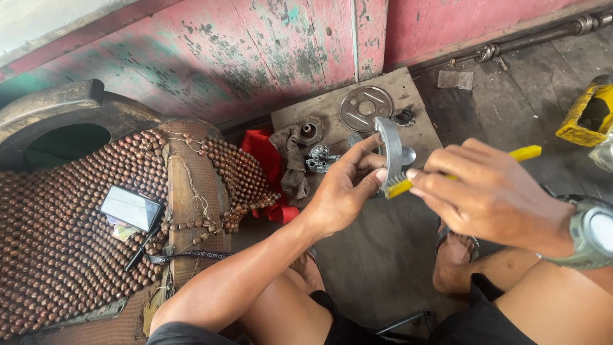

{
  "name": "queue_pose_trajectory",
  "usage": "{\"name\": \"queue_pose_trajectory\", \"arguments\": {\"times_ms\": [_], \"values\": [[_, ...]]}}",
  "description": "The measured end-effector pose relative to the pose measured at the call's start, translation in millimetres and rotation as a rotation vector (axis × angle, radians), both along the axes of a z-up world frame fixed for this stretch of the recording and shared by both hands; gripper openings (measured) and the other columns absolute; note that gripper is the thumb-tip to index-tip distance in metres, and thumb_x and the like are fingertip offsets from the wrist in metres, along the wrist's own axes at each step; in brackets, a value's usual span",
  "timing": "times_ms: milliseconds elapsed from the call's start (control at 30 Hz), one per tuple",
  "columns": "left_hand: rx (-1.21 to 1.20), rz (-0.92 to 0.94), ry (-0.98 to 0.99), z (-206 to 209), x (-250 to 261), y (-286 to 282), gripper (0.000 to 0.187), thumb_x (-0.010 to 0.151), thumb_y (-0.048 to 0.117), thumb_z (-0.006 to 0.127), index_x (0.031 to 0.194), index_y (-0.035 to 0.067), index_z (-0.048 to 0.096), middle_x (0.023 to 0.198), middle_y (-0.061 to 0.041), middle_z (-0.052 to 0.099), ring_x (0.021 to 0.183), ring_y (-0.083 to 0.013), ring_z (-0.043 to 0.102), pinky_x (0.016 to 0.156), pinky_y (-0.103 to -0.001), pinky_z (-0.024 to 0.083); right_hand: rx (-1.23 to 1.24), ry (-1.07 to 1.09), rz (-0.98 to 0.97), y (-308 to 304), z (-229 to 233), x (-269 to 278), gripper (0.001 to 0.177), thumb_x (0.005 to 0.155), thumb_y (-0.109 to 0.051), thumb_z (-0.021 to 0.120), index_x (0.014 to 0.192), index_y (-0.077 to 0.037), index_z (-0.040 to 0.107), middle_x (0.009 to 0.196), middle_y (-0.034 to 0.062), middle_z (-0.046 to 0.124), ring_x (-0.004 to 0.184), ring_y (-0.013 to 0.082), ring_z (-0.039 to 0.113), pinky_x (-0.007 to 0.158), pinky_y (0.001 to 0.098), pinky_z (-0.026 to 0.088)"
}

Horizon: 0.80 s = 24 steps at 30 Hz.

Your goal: The person sits on the floor and scrubs a curved metal mechanical part with a yellow brush. They hold the part in their left hand and scrub it with their right hand, rotating the object to clean different areas.

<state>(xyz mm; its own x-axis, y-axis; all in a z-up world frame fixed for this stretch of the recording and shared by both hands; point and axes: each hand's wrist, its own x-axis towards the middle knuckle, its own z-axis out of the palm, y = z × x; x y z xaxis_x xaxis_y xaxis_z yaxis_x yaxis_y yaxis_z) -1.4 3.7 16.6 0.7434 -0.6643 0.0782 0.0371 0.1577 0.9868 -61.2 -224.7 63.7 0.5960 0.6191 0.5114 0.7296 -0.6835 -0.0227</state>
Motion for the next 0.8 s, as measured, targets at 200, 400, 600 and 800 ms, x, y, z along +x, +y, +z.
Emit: {"name": "queue_pose_trajectory", "arguments": {"times_ms": [200,400,600,800], "values": [[-0.018,-0.06,0.025,-3.9,-1.4,0.9,0.066,0.103,0.026,0.059,0.16,0.0,0.035,0.103,-0.001,0.063,0.089,-0.0129,0.054,0.078,-0.031,0.047,0.078,-0.011,-0.033,-13.8,-1.5,7.1,0.011,0.093,-0.009,0.077,0.099,-0.003,0.069,0.091,0.0066,0.065,0.072,0.0171,0.059,0.067,0.032,0.05],[0.042,-0.041,-0.091,-1.7,4.4,2.2,0.064,0.105,0.028,0.058,0.159,0.003,0.036,0.104,-0.002,0.067,0.095,-0.0149,0.059,0.087,-0.034,0.05,0.08,-0.004,0.0,-14.1,-0.4,10.1,0.01,0.095,-0.01,0.076,0.094,-0.003,0.069,0.087,0.0062,0.065,0.071,0.0154,0.057,0.064,0.0301,0.047],[0.057,-0.051,-0.076,-3.8,7.5,0.4,0.062,0.105,0.024,0.057,0.159,0.003,0.036,0.113,-0.006,0.069,0.104,-0.0179,0.065,0.089,-0.034,0.056,0.021,-0.008,-0.005,-3.7,-3.6,0.6,0.008,0.098,-0.011,0.072,0.096,-0.005,0.068,0.089,0.0072,0.058,0.065,0.0212,0.054,0.059,0.0346,0.041],[0.052,-0.078,-0.058,-4.7,4.9,-0.6,0.059,0.105,0.02,0.056,0.158,0.003,0.038,0.107,-0.002,0.066,0.093,-0.013,0.057,0.076,-0.029,0.048,0.098,-0.01,-0.087,-20.0,2.1,6.6,0.006,0.098,-0.007,0.073,0.101,-0.002,0.07,0.093,0.0088,0.065,0.074,0.0238,0.06,0.071,0.0364,0.05]]}}
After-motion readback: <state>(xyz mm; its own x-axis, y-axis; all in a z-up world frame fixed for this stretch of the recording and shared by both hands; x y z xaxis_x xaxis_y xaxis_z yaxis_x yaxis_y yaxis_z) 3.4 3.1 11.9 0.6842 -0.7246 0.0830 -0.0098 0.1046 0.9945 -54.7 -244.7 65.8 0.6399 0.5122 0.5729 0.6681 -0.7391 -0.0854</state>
